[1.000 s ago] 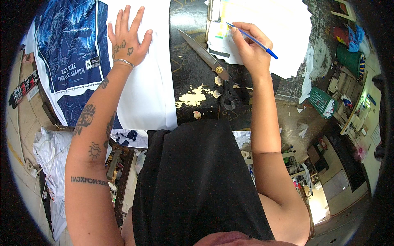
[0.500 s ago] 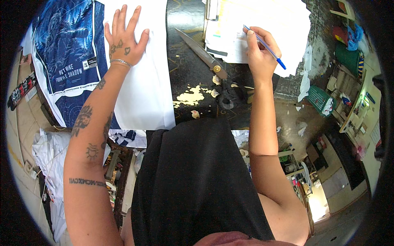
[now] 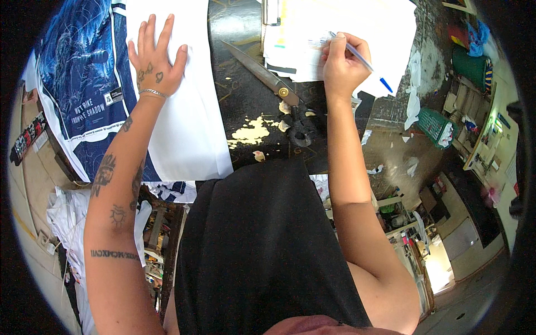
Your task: The person repeatedly cuts the side seams of printed t-shirts using shears, then writes on a clipboard. The person handles multiple t-shirts one at a time, cutting along the side seams and stacking the cut pieces.
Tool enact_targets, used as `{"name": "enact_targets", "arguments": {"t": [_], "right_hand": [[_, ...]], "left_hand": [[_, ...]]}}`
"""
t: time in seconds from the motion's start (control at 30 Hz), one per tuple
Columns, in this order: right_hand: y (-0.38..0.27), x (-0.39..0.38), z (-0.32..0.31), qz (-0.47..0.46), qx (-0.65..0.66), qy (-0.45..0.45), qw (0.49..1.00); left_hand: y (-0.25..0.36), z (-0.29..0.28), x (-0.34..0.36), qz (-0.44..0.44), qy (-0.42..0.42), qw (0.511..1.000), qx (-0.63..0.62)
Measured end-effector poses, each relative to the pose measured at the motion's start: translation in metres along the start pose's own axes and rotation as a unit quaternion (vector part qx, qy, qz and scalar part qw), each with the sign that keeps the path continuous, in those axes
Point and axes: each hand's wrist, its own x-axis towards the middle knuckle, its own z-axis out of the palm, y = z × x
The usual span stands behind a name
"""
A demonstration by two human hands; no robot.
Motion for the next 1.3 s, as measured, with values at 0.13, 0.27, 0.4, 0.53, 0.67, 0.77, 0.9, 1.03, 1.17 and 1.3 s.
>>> {"name": "enact_targets", "arguments": {"t": [0.13,0.27,0.4,0.53,0.67,0.77,0.9,1.03,1.17,1.3], "right_hand": [[0.019,-0.003,0.004,-0.061,-0.041,0.023,0.997],[0.018,-0.001,0.004,-0.086,-0.073,0.004,0.994],[0.012,0.000,0.003,-0.121,-0.151,-0.026,0.981],[0.011,-0.002,0.008,-0.165,-0.192,0.016,0.967],[-0.001,-0.010,-0.005,-0.048,0.130,0.054,0.989],[-0.023,-0.025,-0.047,0.084,-0.096,-0.116,0.985],[-0.059,-0.052,-0.116,0.173,-0.469,-0.394,0.771],[-0.091,-0.068,-0.103,0.082,-0.582,-0.325,0.741],[-0.108,-0.098,0.016,-0.096,-0.344,-0.399,0.844],[-0.087,-0.167,0.105,-0.297,-0.338,-0.488,0.748]], "left_hand": [[0.000,0.000,-0.001,-0.004,-0.008,1.000,0.003],[-0.002,0.002,-0.003,0.001,-0.002,1.000,-0.001],[-0.001,0.000,-0.002,-0.001,-0.004,1.000,-0.002],[0.003,-0.002,0.001,-0.003,-0.006,1.000,0.001],[-0.002,0.004,-0.004,-0.005,-0.003,1.000,0.008],[-0.009,0.010,-0.008,-0.008,-0.003,1.000,0.016],[0.001,0.005,-0.003,-0.017,0.000,1.000,0.020],[0.027,-0.012,0.005,-0.032,-0.076,0.996,-0.030],[-0.031,-0.042,-0.024,-0.044,-0.250,0.711,-0.656],[-0.226,-0.110,-0.144,-0.085,0.032,0.996,0.023]]}}
